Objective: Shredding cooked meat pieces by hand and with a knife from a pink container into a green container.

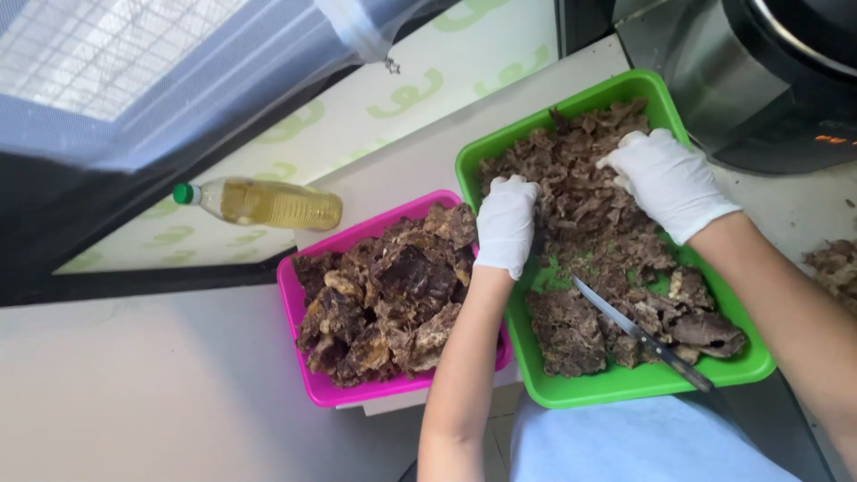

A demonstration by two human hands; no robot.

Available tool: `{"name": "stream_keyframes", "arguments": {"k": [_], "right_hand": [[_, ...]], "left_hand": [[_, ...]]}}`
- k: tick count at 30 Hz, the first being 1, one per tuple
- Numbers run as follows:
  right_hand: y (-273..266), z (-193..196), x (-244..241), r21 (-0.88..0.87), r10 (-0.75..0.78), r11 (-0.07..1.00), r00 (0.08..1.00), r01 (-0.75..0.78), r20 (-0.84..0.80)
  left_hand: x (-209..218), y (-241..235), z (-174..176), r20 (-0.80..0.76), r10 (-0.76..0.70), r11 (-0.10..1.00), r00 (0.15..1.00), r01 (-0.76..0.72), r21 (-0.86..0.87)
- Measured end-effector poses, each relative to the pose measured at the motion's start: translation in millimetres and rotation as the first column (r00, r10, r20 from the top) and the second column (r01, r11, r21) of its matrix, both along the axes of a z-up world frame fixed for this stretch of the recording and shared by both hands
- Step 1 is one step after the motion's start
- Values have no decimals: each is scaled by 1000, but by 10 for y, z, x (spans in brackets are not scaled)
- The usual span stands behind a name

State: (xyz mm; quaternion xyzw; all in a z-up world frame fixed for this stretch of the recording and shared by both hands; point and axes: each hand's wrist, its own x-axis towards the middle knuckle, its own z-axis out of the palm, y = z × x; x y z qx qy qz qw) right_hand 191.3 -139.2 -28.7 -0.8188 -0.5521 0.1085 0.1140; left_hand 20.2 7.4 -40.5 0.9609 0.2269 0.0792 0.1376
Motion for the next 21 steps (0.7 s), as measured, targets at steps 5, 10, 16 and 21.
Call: {"name": "stream_keyframes", "arguments": {"k": [5, 10, 16, 21], "right_hand": [[-18, -616, 41, -79, -100, 990, 974, 118, 202], [-78, 166, -57, 48, -133, 990, 991, 133, -6], [-41, 528, -465, 276, -70, 938, 893, 211, -445], [-16, 448, -772, 273, -53, 889, 675, 368, -736]], "left_hand": [[-22, 49, -42, -52, -18, 999, 998, 21, 49], [30, 120, 521, 51, 77, 967, 996, -62, -249], [37, 72, 254, 186, 410, 103, 893, 157, -982], [167, -201, 297, 112, 464, -195, 878, 225, -955]]}}
